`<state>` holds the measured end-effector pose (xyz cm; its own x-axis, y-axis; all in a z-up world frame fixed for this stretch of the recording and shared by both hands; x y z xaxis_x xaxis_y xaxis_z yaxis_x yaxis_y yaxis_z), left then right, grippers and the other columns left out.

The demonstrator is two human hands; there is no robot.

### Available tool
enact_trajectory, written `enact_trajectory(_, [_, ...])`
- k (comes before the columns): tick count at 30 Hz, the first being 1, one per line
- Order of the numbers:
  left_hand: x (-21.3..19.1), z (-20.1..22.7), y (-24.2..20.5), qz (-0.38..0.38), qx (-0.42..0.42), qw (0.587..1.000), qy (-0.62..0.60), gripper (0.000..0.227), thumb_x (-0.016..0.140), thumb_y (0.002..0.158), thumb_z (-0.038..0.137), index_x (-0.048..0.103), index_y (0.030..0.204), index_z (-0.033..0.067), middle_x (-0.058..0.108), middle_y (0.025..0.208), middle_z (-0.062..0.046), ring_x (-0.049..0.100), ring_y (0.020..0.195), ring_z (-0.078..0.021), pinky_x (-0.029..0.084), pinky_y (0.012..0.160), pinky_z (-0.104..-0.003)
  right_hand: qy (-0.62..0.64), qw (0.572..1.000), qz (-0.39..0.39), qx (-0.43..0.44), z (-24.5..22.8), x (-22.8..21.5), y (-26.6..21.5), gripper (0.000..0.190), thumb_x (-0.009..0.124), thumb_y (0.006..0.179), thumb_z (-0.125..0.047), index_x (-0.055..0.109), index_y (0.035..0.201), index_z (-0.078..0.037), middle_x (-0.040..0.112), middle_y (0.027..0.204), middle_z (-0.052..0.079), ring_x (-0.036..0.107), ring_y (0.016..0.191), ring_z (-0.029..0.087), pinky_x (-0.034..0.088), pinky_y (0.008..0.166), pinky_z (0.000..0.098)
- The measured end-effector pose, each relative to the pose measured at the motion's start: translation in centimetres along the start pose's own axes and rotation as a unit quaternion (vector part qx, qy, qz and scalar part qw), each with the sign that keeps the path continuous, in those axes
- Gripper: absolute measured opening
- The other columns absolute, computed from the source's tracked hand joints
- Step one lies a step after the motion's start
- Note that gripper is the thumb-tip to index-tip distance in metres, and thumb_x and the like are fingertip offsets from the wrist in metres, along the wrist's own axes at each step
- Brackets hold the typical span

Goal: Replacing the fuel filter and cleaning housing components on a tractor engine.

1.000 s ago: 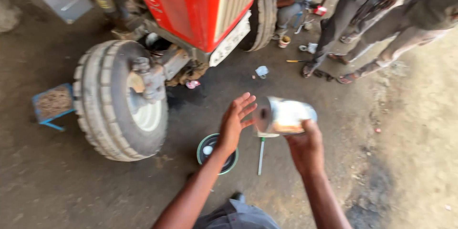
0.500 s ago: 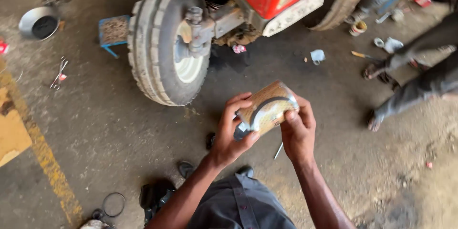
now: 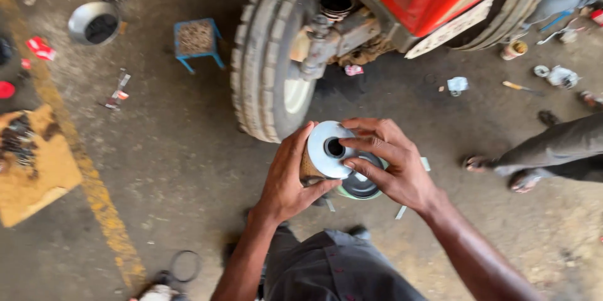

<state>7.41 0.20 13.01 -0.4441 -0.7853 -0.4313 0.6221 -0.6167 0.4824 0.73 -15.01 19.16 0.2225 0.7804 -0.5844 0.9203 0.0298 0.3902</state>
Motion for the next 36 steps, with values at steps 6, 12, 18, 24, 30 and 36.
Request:
enact_trajectory(6, [-11.5, -2.9, -0.9, 0.052, 0.070, 0.989, 0.122, 0.107, 0.094, 0.074, 0.025, 0.031, 0.158, 0.0066, 0.046, 0.154, -0.019, 0.048, 0.141, -0.0377, 0.041, 0.116, -0.054, -0.096, 0.995, -0.010, -0.040, -5.4, 9.6, 6.9, 0.030, 0.080, 0.087, -0.016, 0.075, 0.115, -0.008, 0.065, 0.115, 0.010, 0.064, 0.106, 0.026, 0.054, 0.087, 0.0412])
enact_trajectory(12, [-18.7, -6.3, -2.4, 0.087, 0.048, 0.974, 0.203, 0.109, 0.094, 0.073, 0.024, 0.030, 0.159, 0.0093, 0.044, 0.155, -0.017, 0.045, 0.143, -0.0366, 0.036, 0.117, -0.058, -0.047, 0.999, -0.007, 0.004, -8.6, 16.6, 11.8, 0.026, 0.079, 0.087, -0.017, 0.068, 0.108, -0.005, 0.063, 0.112, 0.010, 0.070, 0.101, 0.023, 0.058, 0.085, 0.0382])
enact_trajectory(18, [-22.8, -8.2, -3.8, 0.097, 0.028, 0.961, 0.257, 0.108, 0.095, 0.071, 0.026, 0.032, 0.158, 0.0111, 0.044, 0.154, -0.017, 0.041, 0.144, -0.0369, 0.033, 0.117, -0.059, -0.003, 0.997, -0.065, 0.040, -8.8, 20.7, 15.2, 0.022, 0.079, 0.085, -0.012, 0.067, 0.101, -0.004, 0.066, 0.102, 0.009, 0.070, 0.092, 0.023, 0.058, 0.081, 0.0364])
enact_trajectory(24, [-25.7, -8.8, -3.6, 0.109, 0.036, 0.954, 0.278, 0.107, 0.094, 0.072, 0.025, 0.032, 0.157, 0.0094, 0.043, 0.154, -0.018, 0.042, 0.143, -0.0376, 0.033, 0.118, -0.059, 0.048, 0.995, -0.083, 0.030, -8.4, 23.2, 17.1, 0.015, 0.075, 0.087, -0.004, 0.067, 0.099, -0.004, 0.067, 0.101, 0.009, 0.071, 0.090, 0.021, 0.059, 0.079, 0.0337])
enact_trajectory(30, [-26.5, -12.3, -1.8, 0.111, 0.000, 0.953, 0.283, 0.103, 0.091, 0.076, 0.022, 0.032, 0.160, 0.0109, 0.046, 0.153, -0.018, 0.044, 0.142, -0.0367, 0.033, 0.119, -0.058, -0.013, 1.000, 0.024, -0.005, -6.9, 25.1, 20.0, 0.025, 0.079, 0.088, -0.004, 0.062, 0.106, -0.003, 0.069, 0.101, 0.008, 0.068, 0.088, 0.019, 0.057, 0.079, 0.0325])
enact_trajectory(36, [-30.4, -15.2, 1.3, 0.120, 0.000, 0.943, 0.309, 0.099, 0.088, 0.075, 0.020, 0.036, 0.158, 0.0105, 0.048, 0.151, -0.018, 0.046, 0.140, -0.0369, 0.035, 0.116, -0.056, 0.045, 0.994, 0.049, 0.089, -3.0, 28.5, 25.6, 0.027, 0.079, 0.085, -0.006, 0.064, 0.108, -0.005, 0.069, 0.095, 0.009, 0.067, 0.082, 0.020, 0.057, 0.076, 0.0324])
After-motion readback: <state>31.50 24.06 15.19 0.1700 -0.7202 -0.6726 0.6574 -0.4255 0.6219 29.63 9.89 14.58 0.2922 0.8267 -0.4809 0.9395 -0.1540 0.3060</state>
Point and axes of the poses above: each hand's wrist, its own y-axis towards the middle knuckle, its own x-axis out of the palm, z = x × y, the point moved 9 cm from there along y, towards the middle knuckle
